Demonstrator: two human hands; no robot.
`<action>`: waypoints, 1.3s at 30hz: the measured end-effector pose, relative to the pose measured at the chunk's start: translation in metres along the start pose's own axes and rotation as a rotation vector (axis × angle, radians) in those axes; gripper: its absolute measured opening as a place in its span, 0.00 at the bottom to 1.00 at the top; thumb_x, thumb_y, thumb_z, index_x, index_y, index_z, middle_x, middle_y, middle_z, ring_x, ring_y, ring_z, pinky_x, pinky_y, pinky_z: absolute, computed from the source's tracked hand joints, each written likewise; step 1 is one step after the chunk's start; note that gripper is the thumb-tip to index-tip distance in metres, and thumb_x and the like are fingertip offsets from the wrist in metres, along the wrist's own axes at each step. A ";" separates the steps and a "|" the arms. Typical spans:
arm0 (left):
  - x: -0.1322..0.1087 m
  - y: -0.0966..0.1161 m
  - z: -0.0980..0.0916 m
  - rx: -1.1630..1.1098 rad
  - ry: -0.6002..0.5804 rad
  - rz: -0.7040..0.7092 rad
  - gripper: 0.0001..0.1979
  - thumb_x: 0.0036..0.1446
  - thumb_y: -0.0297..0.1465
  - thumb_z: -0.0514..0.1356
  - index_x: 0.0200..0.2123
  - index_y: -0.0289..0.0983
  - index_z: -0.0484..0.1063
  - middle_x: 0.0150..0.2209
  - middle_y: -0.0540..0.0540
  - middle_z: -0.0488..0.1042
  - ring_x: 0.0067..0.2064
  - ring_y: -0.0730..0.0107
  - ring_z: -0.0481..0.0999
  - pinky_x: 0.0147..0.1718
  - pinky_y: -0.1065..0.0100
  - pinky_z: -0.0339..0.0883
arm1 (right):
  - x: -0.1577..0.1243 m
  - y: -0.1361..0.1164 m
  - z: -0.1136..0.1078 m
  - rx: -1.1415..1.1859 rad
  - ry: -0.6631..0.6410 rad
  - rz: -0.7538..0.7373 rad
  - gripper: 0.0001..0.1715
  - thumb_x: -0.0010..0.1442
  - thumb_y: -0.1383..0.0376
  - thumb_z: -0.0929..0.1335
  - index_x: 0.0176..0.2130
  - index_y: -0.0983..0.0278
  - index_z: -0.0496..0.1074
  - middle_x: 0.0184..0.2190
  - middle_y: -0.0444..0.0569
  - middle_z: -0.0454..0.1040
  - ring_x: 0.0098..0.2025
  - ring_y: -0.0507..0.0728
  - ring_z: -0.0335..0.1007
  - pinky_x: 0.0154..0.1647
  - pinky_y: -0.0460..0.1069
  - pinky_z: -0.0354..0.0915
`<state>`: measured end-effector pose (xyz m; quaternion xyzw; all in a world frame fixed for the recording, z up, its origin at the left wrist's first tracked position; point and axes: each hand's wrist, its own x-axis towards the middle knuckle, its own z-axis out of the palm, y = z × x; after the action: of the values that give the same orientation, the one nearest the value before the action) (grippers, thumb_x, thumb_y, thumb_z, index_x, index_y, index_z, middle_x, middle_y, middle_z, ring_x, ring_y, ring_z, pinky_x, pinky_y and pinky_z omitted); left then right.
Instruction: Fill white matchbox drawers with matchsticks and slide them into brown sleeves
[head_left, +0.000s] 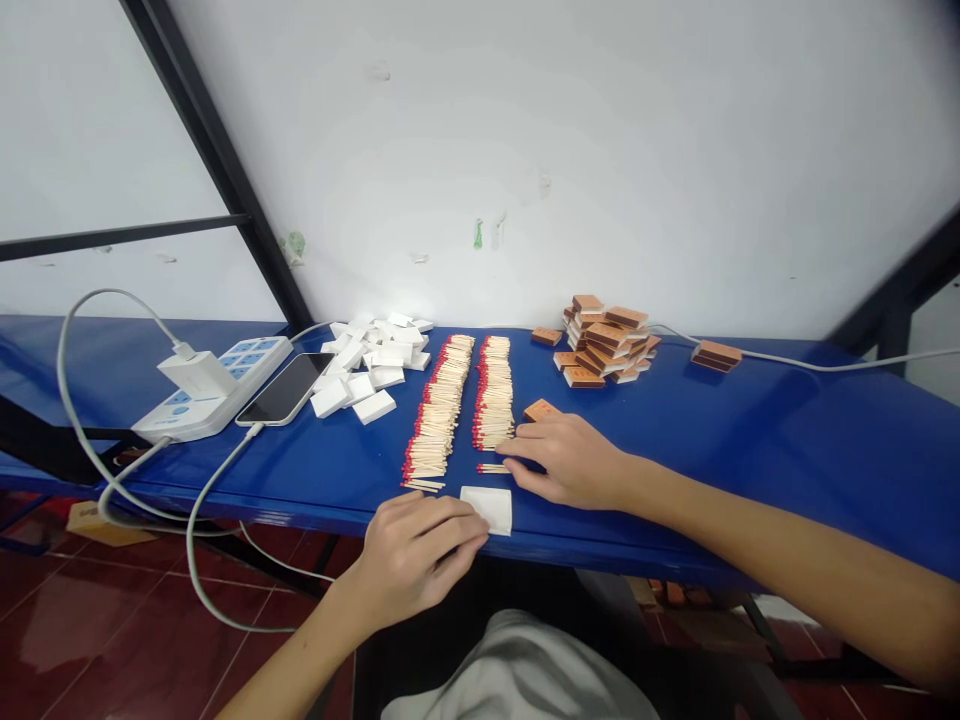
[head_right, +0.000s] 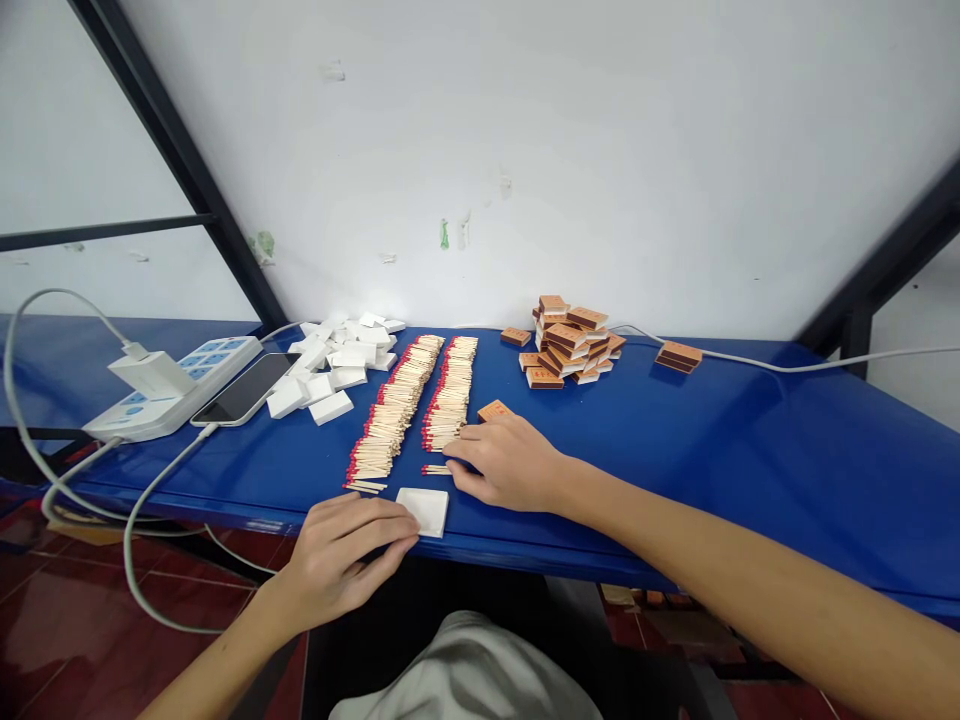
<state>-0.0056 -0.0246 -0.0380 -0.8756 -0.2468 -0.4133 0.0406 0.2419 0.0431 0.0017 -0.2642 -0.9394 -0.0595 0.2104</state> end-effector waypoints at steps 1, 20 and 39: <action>0.000 0.000 0.000 0.002 -0.003 0.000 0.05 0.62 0.24 0.64 0.41 0.38 0.75 0.36 0.51 0.82 0.35 0.73 0.81 0.31 0.70 0.67 | 0.000 0.000 0.000 -0.003 -0.011 0.007 0.15 0.69 0.64 0.63 0.43 0.65 0.79 0.33 0.49 0.80 0.33 0.55 0.71 0.34 0.50 0.55; -0.001 0.000 -0.001 0.020 -0.024 0.006 0.05 0.62 0.24 0.63 0.41 0.38 0.75 0.36 0.50 0.82 0.35 0.73 0.81 0.30 0.70 0.66 | 0.001 -0.003 -0.002 -0.122 -0.025 -0.012 0.17 0.68 0.63 0.63 0.39 0.65 0.79 0.24 0.50 0.77 0.28 0.56 0.63 0.33 0.51 0.49; 0.001 0.000 0.000 0.034 -0.006 0.014 0.05 0.62 0.24 0.62 0.40 0.38 0.75 0.36 0.50 0.82 0.34 0.73 0.81 0.29 0.70 0.67 | 0.004 -0.001 0.000 -0.003 -0.015 -0.044 0.15 0.70 0.65 0.62 0.39 0.63 0.78 0.27 0.46 0.78 0.28 0.53 0.63 0.38 0.51 0.51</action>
<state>-0.0049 -0.0245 -0.0374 -0.8776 -0.2478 -0.4063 0.0576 0.2388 0.0442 0.0038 -0.2442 -0.9464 -0.0637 0.2018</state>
